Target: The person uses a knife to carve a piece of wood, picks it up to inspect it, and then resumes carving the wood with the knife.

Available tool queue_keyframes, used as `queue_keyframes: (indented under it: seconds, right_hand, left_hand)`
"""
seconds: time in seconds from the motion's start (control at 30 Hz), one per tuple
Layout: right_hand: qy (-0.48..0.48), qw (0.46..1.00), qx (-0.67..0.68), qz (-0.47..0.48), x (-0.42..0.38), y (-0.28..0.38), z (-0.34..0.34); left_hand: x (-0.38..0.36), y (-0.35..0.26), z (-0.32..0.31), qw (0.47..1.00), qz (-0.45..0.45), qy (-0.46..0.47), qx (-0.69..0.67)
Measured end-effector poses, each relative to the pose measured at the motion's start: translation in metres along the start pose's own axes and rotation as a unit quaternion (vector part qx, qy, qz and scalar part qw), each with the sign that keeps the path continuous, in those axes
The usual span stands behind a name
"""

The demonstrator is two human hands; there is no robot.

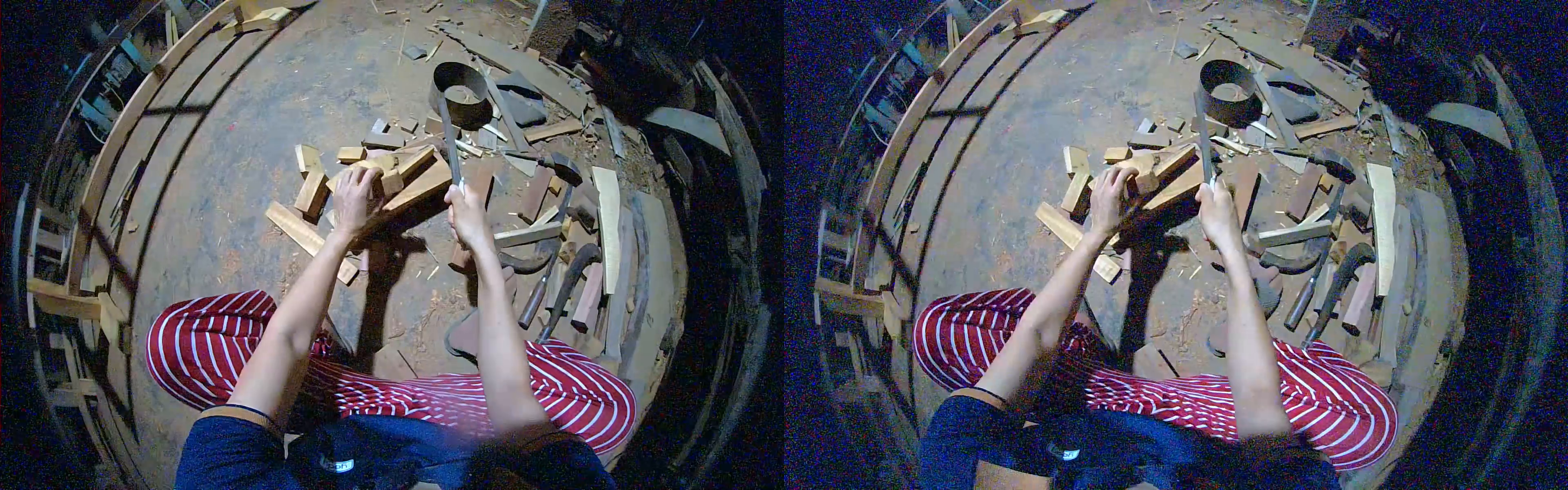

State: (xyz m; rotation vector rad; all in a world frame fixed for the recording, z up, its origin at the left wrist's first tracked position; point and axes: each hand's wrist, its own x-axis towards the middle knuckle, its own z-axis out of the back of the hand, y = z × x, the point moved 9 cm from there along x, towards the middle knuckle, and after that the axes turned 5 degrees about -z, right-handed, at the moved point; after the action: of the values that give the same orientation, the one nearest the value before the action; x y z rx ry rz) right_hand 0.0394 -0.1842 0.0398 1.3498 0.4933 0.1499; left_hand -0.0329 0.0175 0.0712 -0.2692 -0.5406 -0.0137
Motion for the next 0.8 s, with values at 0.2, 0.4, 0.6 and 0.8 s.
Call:
queue_keyframes:
  seconds: [0.2,0.4,0.6,0.8]
  right_hand:
    - [0.002,0.999,-0.038,-0.018,0.005,-0.014,-0.014]
    - [-0.027,0.988,-0.152,-0.002,0.006,-0.021,-0.020]
    - [-0.056,0.986,-0.144,0.062,0.007,-0.018,-0.016]
    - [-0.045,0.985,-0.162,0.037,0.001,-0.008,-0.015]
  left_hand:
    - [0.009,-0.002,-0.001,0.997,0.030,0.012,-0.068]
    - [-0.017,0.009,-0.042,0.702,0.421,0.100,-0.566]
    - [-0.024,0.003,-0.060,0.508,0.437,0.062,-0.740]
    - [-0.037,0.013,-0.075,0.476,0.459,0.091,-0.744]
